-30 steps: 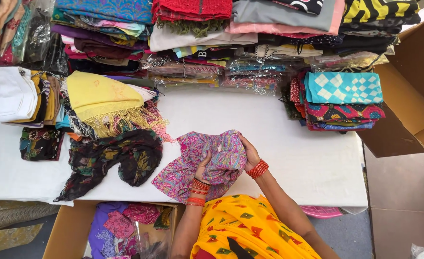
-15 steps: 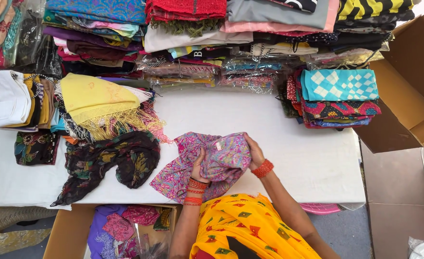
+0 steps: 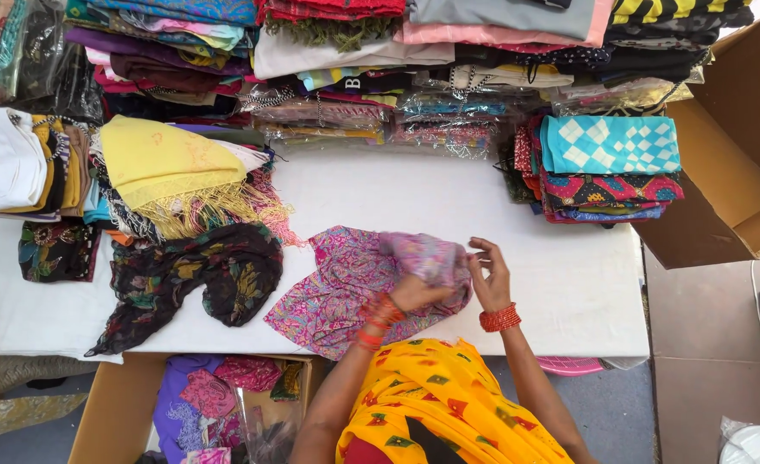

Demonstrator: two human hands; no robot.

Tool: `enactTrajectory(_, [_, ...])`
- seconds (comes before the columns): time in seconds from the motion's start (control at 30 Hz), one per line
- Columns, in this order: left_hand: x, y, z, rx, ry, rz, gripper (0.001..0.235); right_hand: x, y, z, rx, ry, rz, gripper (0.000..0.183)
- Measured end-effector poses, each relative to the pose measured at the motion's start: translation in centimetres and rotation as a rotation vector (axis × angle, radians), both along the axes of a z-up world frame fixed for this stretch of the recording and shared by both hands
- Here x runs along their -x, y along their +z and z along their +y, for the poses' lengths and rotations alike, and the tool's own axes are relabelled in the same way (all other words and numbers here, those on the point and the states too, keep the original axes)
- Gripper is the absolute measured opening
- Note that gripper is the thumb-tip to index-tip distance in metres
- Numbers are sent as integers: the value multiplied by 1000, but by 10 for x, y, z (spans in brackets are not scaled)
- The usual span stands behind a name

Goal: Folding and stacking various fabric items on a white table.

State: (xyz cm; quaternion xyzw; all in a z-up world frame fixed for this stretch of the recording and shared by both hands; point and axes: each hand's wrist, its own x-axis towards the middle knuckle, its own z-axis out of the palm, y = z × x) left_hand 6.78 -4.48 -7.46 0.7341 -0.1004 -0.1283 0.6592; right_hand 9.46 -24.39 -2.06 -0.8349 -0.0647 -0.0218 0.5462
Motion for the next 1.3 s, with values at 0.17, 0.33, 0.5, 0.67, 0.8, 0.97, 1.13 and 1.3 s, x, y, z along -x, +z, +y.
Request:
enactTrajectory(0.17, [-13,-8,-64,-138,-81,-360,47,15,37,8,10,210,-93,56])
enactTrajectory(0.33, [-12,-19,-84,-604,-237,-122,36,16,-5,-19,23,63,82,44])
enactTrajectory(0.5, [-12,1,-73,-494,-163,-228,57,-1,-46,-61,-71,-144,11,12])
enactTrajectory(0.67, [-2,12,-28,-217,-152,-156,83,-22,-34,-110,-699,-413,141,4])
enactTrajectory(0.8, [12,-12,8,-463,-199,-182,62,-39,-102,-190,-1185,-650,284,10])
enactTrajectory(0.97, [19,-33,21,-569,-179,-10,53,-35,-71,-143,-802,-600,283,17])
enactTrajectory(1.13, [4,-4,-12,-358,-218,-156,33,-27,-10,-36,-212,658,109,66])
enactTrajectory(1.3, [-1,34,-9,-285,-266,-189,35,-34,-2,-32,81,977,489,77])
